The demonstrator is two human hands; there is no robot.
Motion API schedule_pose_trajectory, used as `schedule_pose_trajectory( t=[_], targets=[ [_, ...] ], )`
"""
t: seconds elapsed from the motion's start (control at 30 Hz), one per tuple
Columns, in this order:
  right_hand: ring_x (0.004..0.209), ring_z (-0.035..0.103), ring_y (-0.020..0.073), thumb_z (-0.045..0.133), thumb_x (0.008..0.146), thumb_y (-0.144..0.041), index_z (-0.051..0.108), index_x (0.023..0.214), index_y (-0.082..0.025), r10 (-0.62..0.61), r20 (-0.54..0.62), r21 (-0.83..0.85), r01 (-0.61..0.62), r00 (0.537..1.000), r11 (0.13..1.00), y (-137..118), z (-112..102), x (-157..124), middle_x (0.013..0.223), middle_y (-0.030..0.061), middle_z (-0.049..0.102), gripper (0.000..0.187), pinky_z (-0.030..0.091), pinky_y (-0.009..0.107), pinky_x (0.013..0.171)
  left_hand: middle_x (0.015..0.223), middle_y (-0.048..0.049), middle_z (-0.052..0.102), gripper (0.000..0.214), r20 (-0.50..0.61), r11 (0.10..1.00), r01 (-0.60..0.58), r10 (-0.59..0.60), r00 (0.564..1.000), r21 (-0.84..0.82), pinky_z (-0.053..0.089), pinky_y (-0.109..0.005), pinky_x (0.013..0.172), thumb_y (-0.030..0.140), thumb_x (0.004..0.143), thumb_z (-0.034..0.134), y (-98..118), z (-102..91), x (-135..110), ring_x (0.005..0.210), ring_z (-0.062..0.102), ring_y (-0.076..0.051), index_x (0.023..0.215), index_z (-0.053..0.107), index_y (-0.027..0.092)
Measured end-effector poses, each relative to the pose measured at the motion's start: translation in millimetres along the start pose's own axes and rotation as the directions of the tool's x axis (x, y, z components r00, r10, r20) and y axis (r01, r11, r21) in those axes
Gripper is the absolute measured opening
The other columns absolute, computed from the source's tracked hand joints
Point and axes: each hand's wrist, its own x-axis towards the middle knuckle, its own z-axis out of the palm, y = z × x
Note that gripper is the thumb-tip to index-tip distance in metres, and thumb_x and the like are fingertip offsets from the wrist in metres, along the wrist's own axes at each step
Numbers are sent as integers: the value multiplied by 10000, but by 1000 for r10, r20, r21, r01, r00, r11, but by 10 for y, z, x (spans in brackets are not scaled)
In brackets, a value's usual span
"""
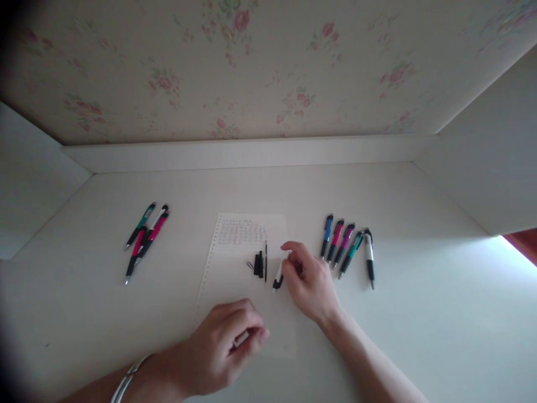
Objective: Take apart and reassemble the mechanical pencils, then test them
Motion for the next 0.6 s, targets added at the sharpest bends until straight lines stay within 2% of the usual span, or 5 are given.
schedule_pose_trajectory(
  t=[0.13,0.3,0.37,0.5,0.6],
  targets=[
    [516,553,122,531,924,-245,571,1062,-207,-63,85,170,48,994,984,-152,32,-118,614,-48,588,149,418,198,445,918,-57,606,168,-156,960,214,-242,958,-180,474,-227,575,330,972,584,-38,9,18,736,568,-155,1061,560,190],
    [632,656,147,529,974,-263,547,1178,-222,-140,235,338,55,962,940,-232,111,-241,734,-2,699,208,503,214,516,999,-50,669,219,-71,886,310,-354,933,-344,532,-273,753,331,1039,499,-106,62,25,850,635,-163,1226,529,220],
    [665,665,154,468,1022,-314,547,1257,-223,-108,214,371,22,971,929,-215,128,-221,763,10,705,264,540,238,575,1039,-59,683,213,-86,890,288,-337,937,-355,529,-302,832,307,1058,454,-106,68,-6,913,652,-173,1239,525,221],
    [671,642,165,433,1043,-322,650,1127,-205,-98,31,196,90,995,976,-198,168,-93,767,36,700,261,550,280,646,993,-73,667,232,-190,951,205,-251,949,-232,529,-313,803,320,1049,455,-80,72,-121,865,639,-186,1243,515,208],
    [824,659,219,505,1002,-241,704,1035,-199,-276,85,-61,282,957,958,-238,216,-8,933,98,737,207,549,350,744,987,-85,654,243,-216,971,160,-197,956,-179,536,-309,779,320,1056,421,-66,78,-182,836,631,-186,1255,501,205]
  ],
)
